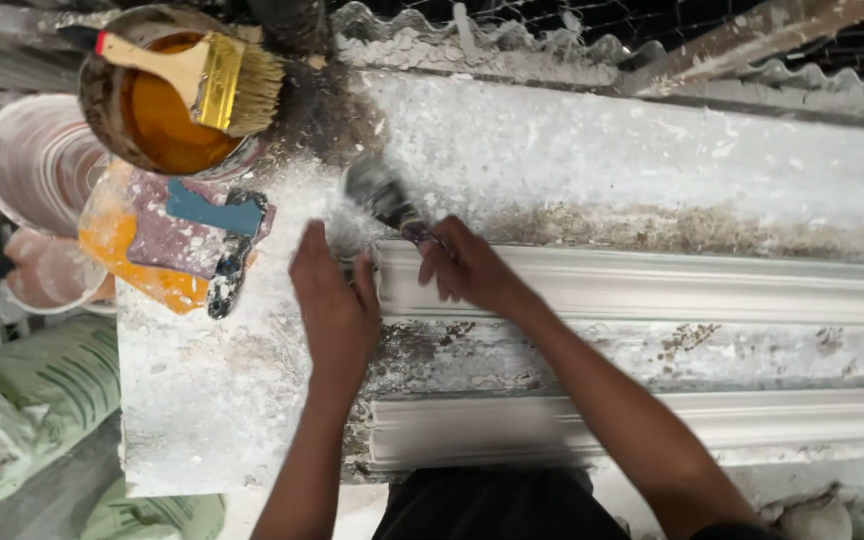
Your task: The person scrapes white dust and debris off long white molding pieces using a scraper. They work on the molding laid out on a dusty floor, repeatedly scraping the surface and edges to remove the residue.
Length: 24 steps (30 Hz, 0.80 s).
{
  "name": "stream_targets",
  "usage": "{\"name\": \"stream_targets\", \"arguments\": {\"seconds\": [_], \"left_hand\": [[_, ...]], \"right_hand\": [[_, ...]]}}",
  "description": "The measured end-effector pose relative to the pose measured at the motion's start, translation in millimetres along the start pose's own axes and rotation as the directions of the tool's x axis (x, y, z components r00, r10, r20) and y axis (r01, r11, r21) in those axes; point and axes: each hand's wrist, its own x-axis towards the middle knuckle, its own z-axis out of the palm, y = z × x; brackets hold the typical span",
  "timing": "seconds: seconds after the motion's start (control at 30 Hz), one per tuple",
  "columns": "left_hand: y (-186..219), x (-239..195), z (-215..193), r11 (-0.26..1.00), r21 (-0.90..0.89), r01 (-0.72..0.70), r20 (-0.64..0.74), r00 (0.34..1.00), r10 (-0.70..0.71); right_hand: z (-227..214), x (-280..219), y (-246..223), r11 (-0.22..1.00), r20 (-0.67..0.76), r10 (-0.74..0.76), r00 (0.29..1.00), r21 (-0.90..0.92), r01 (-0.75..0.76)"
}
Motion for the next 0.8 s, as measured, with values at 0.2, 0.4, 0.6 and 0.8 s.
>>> {"name": "stream_targets", "arguments": {"seconds": [0.2, 0.4, 0.6, 0.8], "left_hand": [[50.7, -9.1, 18.2, 0.603, -0.483, 0.634, 0.686, 0.702, -0.189], [13.2, 23.8, 76.6, 0.889, -0.346, 0.3, 0.665, 0.747, 0.007], [-33.0, 89.2, 80.0, 0.881, 0.069, -0.468, 0.842, 0.5, 0.2], [-17.3, 131.6, 63.6, 0.453, -0.016, -0.892, 0.853, 0.224, 0.471]], "right_hand": [[30.3, -66.7, -6.8, 0.976, -0.144, 0.133, 0.981, 0.191, -0.105], [-31.3, -140.4, 28.6, 0.985, -0.165, 0.169, 0.972, 0.062, -0.161], [-138.0, -256.0, 215.4, 0.844, -0.81, 0.069, 0.582, -0.264, -0.467], [-169.6, -305.6, 249.2, 0.653, -0.835, 0.329, 0.44, -0.136, -0.745]]}}
